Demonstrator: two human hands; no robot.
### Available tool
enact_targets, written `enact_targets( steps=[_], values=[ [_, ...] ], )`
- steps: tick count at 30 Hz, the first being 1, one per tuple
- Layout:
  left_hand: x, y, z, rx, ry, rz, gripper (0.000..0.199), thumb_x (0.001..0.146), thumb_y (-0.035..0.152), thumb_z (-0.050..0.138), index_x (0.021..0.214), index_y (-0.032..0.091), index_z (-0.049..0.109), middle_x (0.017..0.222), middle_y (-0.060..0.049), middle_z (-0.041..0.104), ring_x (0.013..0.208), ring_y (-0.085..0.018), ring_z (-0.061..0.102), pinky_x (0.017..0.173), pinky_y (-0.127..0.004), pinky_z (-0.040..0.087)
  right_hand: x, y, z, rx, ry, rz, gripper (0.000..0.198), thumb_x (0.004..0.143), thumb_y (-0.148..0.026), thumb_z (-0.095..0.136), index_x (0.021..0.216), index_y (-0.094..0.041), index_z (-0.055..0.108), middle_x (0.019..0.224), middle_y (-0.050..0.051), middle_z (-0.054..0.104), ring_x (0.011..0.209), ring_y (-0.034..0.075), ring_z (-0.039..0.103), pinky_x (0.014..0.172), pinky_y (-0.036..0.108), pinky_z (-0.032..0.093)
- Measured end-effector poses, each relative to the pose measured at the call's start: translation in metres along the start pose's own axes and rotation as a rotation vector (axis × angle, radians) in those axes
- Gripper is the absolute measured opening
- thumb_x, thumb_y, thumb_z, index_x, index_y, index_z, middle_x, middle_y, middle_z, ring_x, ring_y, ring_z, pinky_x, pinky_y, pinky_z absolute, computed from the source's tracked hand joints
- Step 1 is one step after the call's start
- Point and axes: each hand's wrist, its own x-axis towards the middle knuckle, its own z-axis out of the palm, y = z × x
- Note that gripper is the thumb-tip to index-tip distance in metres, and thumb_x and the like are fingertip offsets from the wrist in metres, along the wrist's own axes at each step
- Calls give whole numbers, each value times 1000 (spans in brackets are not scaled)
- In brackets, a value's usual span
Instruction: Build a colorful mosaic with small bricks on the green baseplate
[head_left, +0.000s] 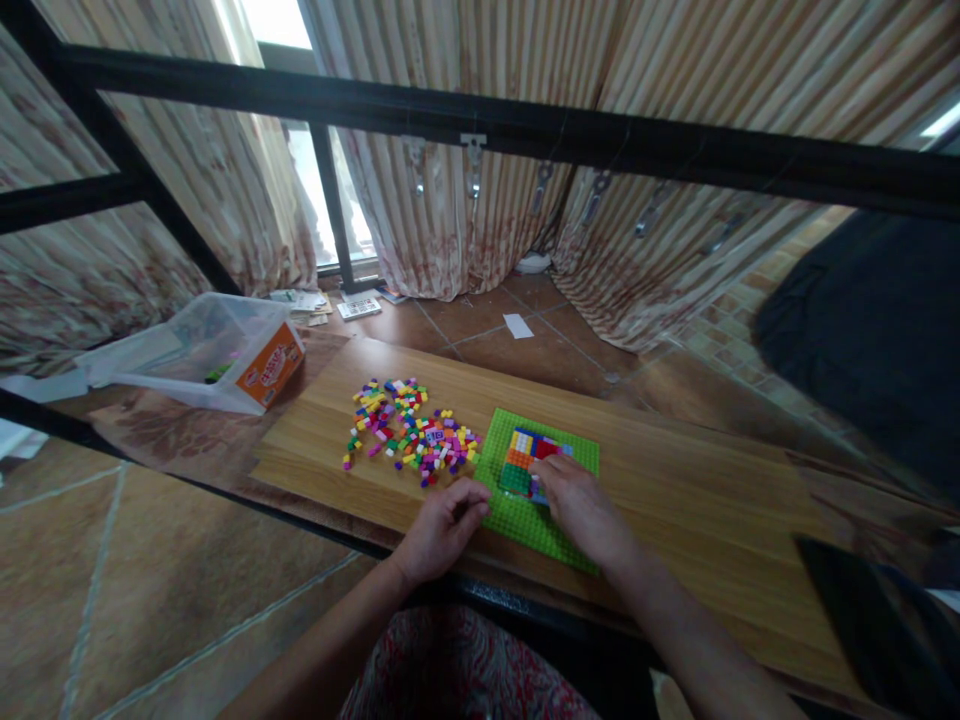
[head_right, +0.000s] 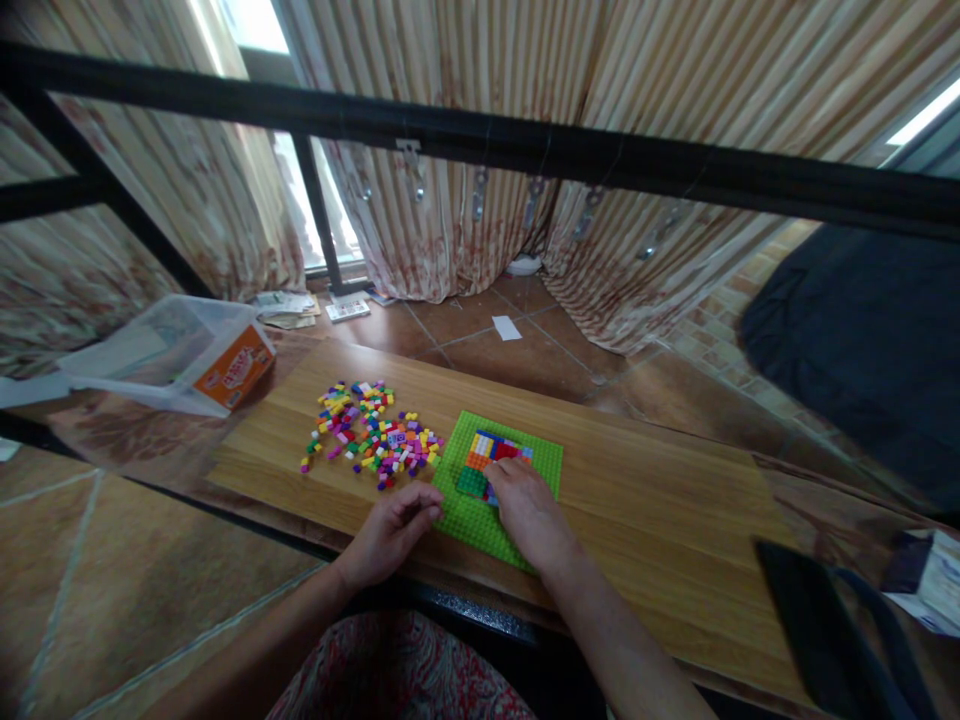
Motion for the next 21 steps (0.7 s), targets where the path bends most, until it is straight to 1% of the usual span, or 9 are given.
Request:
enact_targets(
  steps=[3, 6, 8, 11, 14, 17, 21],
  values=[
    [0, 1, 0, 4, -1, 5, 18, 90, 33, 50, 90, 18, 59, 72, 1, 54, 68, -12, 51, 64, -22, 42, -1, 4, 3, 95, 88, 66, 17, 85, -15, 51, 93, -21, 65, 90, 6, 67, 88, 20, 59, 81, 32, 44],
    [0, 2, 0, 12, 10, 18, 17, 90, 32, 50, 89, 18, 59, 74, 0, 55, 69, -12, 51, 65, -23, 42, -6, 8, 6, 203, 176, 191, 12, 84, -24, 55, 90, -21, 65, 88, 4, 67, 81, 19, 61, 77, 32, 46],
    [1, 2, 0, 20, 15, 23, 16, 90, 31, 50, 88, 17, 59, 75, 0, 55, 70, -12, 51, 66, -23, 42, -10, 8, 6, 277, 228, 278, 13, 84, -30, 54, 86, -21, 64, 86, 3, 67, 76, 18, 61, 74, 31, 46],
    [1, 1, 0, 28, 8, 24, 16, 91, 31, 50, 89, 17, 59, 75, 1, 55, 70, -12, 51, 67, -23, 42, -16, 6, 5, 359, 291, 386, 19, 84, -35, 52, 83, -21, 65, 83, 3, 67, 74, 17, 61, 72, 31, 46],
    [1, 1, 0, 26, 12, 29, 17, 90, 32, 51, 91, 17, 59, 75, 0, 56, 71, -12, 52, 68, -23, 43, -16, 3, 7, 372, 330, 471, 24, 83, -41, 53, 82, -21, 67, 82, 3, 68, 74, 19, 62, 71, 32, 45],
    [1, 0, 0, 28, 14, 23, 18, 91, 32, 50, 91, 17, 60, 76, 0, 56, 72, -12, 52, 68, -23, 43, -12, 0, 10, 346, 336, 511, 28, 81, -45, 55, 77, -21, 67, 79, 3, 67, 72, 19, 61, 69, 31, 43],
    [0, 0, 0, 34, 15, 24, 17, 91, 32, 50, 90, 18, 59, 75, 0, 55, 71, -12, 51, 67, -23, 43, -7, -1, 15, 348, 350, 558, 28, 78, -46, 57, 69, -21, 66, 69, 2, 65, 65, 18, 58, 63, 29, 41]
  ],
)
